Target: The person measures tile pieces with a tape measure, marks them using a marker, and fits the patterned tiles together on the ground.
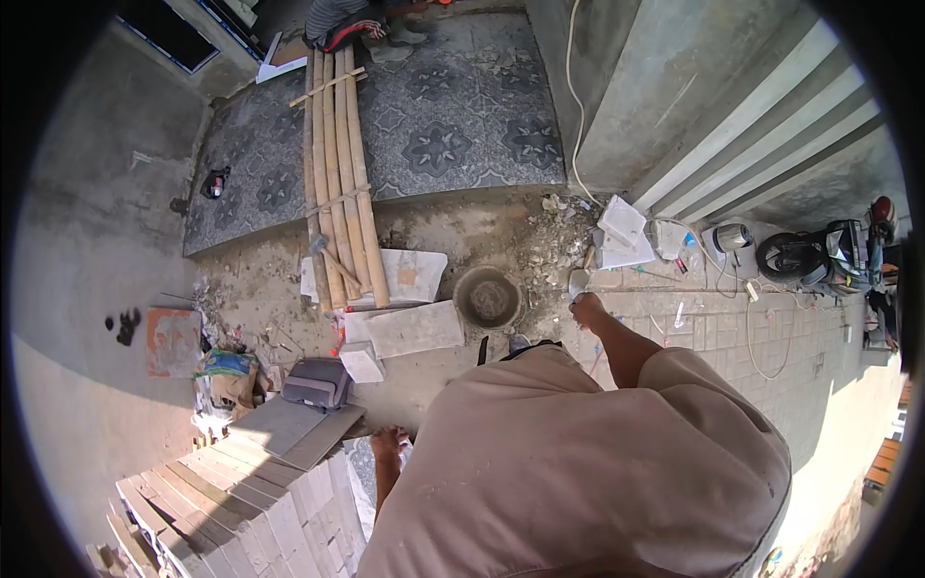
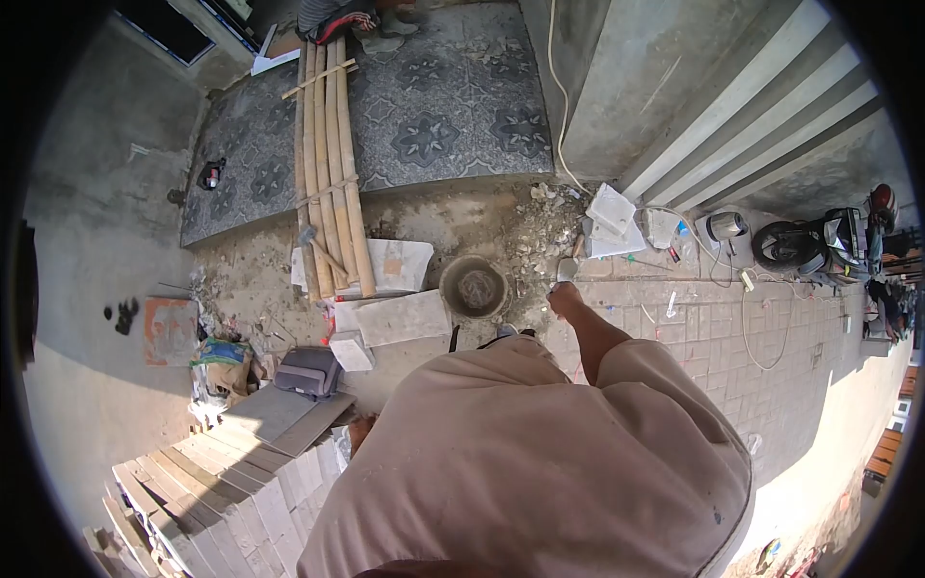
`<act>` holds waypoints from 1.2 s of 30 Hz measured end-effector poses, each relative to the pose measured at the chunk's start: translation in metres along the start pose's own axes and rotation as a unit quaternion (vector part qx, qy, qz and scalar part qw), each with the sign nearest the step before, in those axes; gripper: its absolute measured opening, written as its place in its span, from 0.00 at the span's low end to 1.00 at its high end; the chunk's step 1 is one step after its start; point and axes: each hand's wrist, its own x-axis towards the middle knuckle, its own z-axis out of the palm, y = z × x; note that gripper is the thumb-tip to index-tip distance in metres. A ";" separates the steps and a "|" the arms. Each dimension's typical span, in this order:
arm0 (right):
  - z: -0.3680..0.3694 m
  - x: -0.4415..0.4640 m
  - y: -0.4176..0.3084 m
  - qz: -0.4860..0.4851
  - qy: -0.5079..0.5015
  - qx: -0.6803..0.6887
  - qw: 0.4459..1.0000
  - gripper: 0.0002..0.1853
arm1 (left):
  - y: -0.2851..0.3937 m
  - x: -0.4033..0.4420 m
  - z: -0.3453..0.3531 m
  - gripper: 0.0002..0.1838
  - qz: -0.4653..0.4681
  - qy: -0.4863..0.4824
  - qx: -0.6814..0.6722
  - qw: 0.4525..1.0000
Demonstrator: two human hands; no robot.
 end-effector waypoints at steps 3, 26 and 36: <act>0.005 0.013 0.008 0.013 -0.012 -0.029 0.999 0.17 | -0.003 -0.001 -0.004 0.02 -0.001 -0.003 -0.001 1.000; 0.019 -0.022 0.006 0.006 -0.003 -0.023 1.000 0.07 | -0.034 0.008 -0.014 0.04 -0.022 -0.021 -0.029 0.999; 0.012 -0.046 -0.006 0.005 -0.016 0.025 1.000 0.07 | -0.059 0.038 -0.019 0.05 -0.027 -0.048 -0.070 0.996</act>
